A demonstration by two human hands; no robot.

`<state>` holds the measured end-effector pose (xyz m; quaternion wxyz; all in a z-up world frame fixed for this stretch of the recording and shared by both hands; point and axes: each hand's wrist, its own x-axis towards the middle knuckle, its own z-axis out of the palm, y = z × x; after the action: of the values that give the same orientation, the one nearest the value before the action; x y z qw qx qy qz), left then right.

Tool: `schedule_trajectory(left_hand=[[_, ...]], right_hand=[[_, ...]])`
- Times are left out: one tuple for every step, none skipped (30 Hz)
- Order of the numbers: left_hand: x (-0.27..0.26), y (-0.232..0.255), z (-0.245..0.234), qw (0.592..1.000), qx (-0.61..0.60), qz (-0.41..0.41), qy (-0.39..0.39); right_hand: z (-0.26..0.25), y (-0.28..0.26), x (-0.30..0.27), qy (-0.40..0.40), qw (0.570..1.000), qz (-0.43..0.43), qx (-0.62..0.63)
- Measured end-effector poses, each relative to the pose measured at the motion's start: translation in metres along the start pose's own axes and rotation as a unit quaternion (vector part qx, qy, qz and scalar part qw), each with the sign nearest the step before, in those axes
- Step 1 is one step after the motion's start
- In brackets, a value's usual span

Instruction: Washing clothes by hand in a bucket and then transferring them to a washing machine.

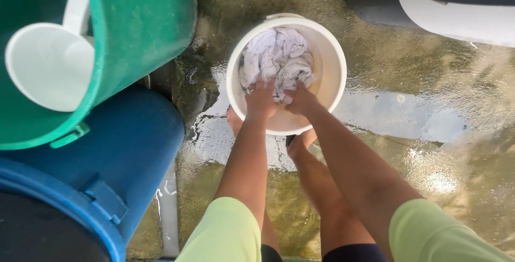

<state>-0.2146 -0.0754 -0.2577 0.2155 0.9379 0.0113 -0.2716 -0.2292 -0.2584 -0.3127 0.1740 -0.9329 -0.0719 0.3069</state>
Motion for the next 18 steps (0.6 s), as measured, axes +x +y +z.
schedule_trajectory(left_hand=[[0.009, -0.005, 0.022, 1.000, -0.002, 0.001, 0.000], [0.018, -0.011, 0.041, 0.998, -0.048, -0.024, -0.031], [0.026, -0.016, 0.059, 0.992, -0.094, -0.050, -0.063], [0.026, -0.019, 0.070, 0.992, -0.093, -0.050, -0.065], [0.025, -0.021, 0.080, 0.968, -0.209, -0.138, 0.010], [0.024, -0.026, 0.086, 0.918, -0.315, -0.225, 0.084], [0.013, -0.019, 0.062, 0.918, -0.314, -0.227, 0.085], [0.005, -0.014, 0.033, 0.855, -0.439, -0.253, 0.112], [-0.004, -0.007, 0.004, 0.773, -0.556, -0.273, 0.137], [-0.019, 0.006, -0.028, 0.775, -0.554, -0.271, 0.139], [-0.035, 0.019, -0.061, 0.682, -0.679, -0.239, 0.128], [-0.049, 0.035, -0.094, 0.574, -0.786, -0.200, 0.112], [-0.065, 0.041, -0.113, 0.576, -0.785, -0.196, 0.113], [-0.081, 0.047, -0.133, 0.605, -0.765, -0.213, 0.058], [-0.098, 0.053, -0.153, 0.631, -0.741, -0.229, 0.004], [-0.112, 0.051, -0.157, 0.634, -0.740, -0.224, 0.004], [-0.125, 0.048, -0.161, 0.598, -0.785, -0.160, -0.034], [-0.140, 0.046, -0.164, 0.556, -0.822, -0.095, -0.075]], right_hand=[[0.002, -0.002, -0.003, 0.001, 1.000, 0.001, -0.002], [0.002, -0.006, -0.006, 0.010, 0.996, 0.047, 0.077], [0.000, -0.011, -0.009, 0.019, 0.983, 0.091, 0.156], [-0.005, -0.013, -0.015, 0.018, 0.983, 0.093, 0.157], [-0.012, -0.016, -0.021, 0.020, 0.959, 0.178, 0.222], [-0.020, -0.022, -0.025, 0.021, 0.923, 0.257, 0.285], [-0.016, -0.013, -0.030, 0.019, 0.923, 0.255, 0.287], [-0.013, -0.007, -0.030, 0.057, 0.902, 0.271, 0.331], [-0.012, -0.001, -0.030, 0.094, 0.877, 0.286, 0.374], [-0.019, -0.005, -0.038, 0.095, 0.876, 0.285, 0.376], [-0.026, -0.009, -0.047, 0.095, 0.837, 0.304, 0.445], [-0.036, -0.012, -0.053, 0.097, 0.792, 0.320, 0.512], [-0.069, -0.034, -0.066, 0.099, 0.790, 0.317, 0.515], [-0.102, -0.056, -0.079, 0.068, 0.759, 0.334, 0.554], [-0.136, -0.079, -0.093, 0.037, 0.725, 0.351, 0.591], [-0.160, -0.098, -0.104, 0.040, 0.724, 0.348, 0.594], [-0.183, -0.117, -0.115, -0.013, 0.637, 0.343, 0.690], [-0.206, -0.135, -0.129, -0.066, 0.538, 0.332, 0.772]])
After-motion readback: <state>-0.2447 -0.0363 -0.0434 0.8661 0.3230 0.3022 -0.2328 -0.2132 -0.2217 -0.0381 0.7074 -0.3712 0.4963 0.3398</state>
